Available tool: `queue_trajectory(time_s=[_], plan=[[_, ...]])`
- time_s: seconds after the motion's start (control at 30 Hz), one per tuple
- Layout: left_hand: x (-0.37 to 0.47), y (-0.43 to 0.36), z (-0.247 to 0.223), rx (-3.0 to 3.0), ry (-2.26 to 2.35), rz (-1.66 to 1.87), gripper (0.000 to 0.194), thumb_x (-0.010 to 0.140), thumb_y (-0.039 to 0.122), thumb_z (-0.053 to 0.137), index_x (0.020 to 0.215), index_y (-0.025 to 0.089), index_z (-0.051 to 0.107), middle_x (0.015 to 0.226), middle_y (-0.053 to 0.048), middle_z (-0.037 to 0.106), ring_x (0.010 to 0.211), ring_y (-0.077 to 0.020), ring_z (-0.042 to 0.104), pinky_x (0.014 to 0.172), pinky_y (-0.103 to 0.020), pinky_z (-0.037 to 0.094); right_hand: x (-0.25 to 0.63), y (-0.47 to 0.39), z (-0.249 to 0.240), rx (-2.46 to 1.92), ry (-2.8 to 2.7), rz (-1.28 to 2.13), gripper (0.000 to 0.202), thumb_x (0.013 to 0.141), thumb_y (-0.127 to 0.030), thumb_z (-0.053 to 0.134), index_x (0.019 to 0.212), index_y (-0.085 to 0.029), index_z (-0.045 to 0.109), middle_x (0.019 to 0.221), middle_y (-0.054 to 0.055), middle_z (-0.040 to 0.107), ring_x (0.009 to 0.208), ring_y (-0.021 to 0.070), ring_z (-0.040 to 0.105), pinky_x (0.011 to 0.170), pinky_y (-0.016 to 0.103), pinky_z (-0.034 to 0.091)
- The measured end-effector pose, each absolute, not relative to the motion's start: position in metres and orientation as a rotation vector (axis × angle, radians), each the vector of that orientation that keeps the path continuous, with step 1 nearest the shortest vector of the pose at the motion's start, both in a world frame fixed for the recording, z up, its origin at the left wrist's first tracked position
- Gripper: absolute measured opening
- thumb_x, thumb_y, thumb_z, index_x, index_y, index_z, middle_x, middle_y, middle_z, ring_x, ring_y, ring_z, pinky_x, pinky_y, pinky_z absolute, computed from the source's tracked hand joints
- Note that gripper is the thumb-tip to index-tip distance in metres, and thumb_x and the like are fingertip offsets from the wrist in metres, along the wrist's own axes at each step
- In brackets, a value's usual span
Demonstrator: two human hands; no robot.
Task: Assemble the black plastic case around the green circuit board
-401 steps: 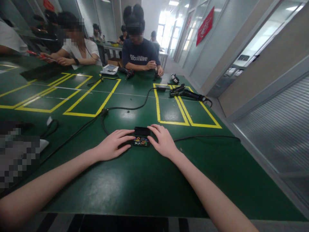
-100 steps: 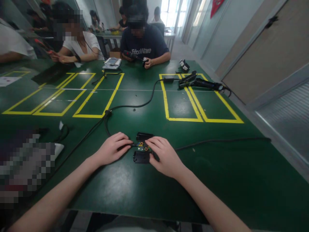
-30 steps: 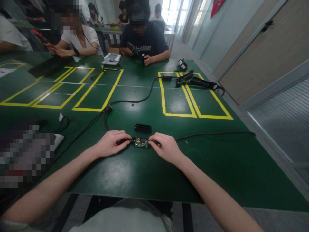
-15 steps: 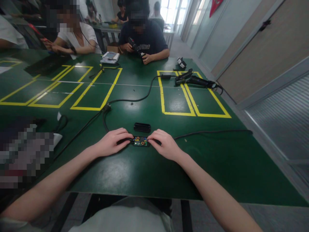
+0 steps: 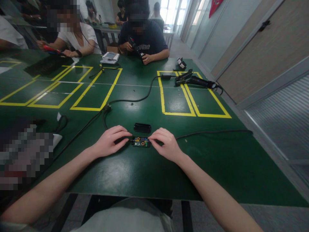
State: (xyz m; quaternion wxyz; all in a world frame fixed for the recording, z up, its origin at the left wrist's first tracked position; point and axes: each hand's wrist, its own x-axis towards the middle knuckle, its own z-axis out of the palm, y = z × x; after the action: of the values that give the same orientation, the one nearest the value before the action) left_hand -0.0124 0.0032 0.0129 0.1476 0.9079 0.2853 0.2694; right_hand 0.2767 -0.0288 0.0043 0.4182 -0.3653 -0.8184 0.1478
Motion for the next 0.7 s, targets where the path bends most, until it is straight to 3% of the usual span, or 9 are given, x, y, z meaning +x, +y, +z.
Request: queue_trajectory(time_s=[0.3,0.43,0.5,0.6,0.7], plan=[[-0.01,0.002,0.007,2.62,0.771,0.597,0.024,0.106,0.025,0.051,0.111,0.019,0.074,0.107,-0.009,0.072,0.098,-0.0211,0.067,0.086,-0.034,0.056,0.275,-0.028,0.001,-1.001,-2.082,0.501,0.016,0.1,-0.029,0.066,0.088,-0.024,0.077,0.084,0.006,0.077,0.08,0.0228,0.07,0.075,0.04,0.061],[-0.009,0.002,0.01,2.628,0.818,0.636,0.024,0.105,0.029,0.055,0.119,0.021,0.072,0.116,-0.01,0.072,0.105,-0.0234,0.068,0.094,-0.039,0.055,0.276,-0.026,-0.002,-0.996,-2.067,0.421,0.012,0.1,-0.024,0.064,0.101,-0.022,0.076,0.095,0.008,0.079,0.089,0.0237,0.071,0.082,0.042,0.06],[-0.011,0.002,0.01,2.607,0.889,0.684,0.035,0.104,0.034,0.057,0.135,0.021,0.066,0.13,-0.013,0.07,0.119,-0.027,0.065,0.103,-0.045,0.053,0.277,-0.024,-0.005,-1.067,-2.045,0.353,0.021,0.101,-0.025,0.062,0.118,-0.022,0.073,0.111,0.011,0.078,0.103,0.0265,0.07,0.091,0.046,0.058],[-0.013,0.005,0.005,2.609,0.995,0.621,0.065,0.098,0.049,0.066,0.155,0.021,0.049,0.157,-0.018,0.053,0.144,-0.0358,0.049,0.118,-0.058,0.042,0.279,-0.021,-0.014,-1.219,-2.068,0.28,0.038,0.102,-0.031,0.059,0.139,-0.023,0.064,0.137,0.014,0.07,0.125,0.0314,0.064,0.105,0.056,0.052],[-0.014,0.006,-0.003,2.635,1.006,0.474,0.083,0.091,0.059,0.072,0.16,0.022,0.043,0.166,-0.02,0.041,0.154,-0.0387,0.039,0.125,-0.065,0.03,0.28,-0.018,-0.021,-1.28,-2.133,0.288,0.035,0.103,-0.032,0.057,0.137,-0.027,0.067,0.141,0.012,0.068,0.131,0.0324,0.061,0.115,0.064,0.043]])
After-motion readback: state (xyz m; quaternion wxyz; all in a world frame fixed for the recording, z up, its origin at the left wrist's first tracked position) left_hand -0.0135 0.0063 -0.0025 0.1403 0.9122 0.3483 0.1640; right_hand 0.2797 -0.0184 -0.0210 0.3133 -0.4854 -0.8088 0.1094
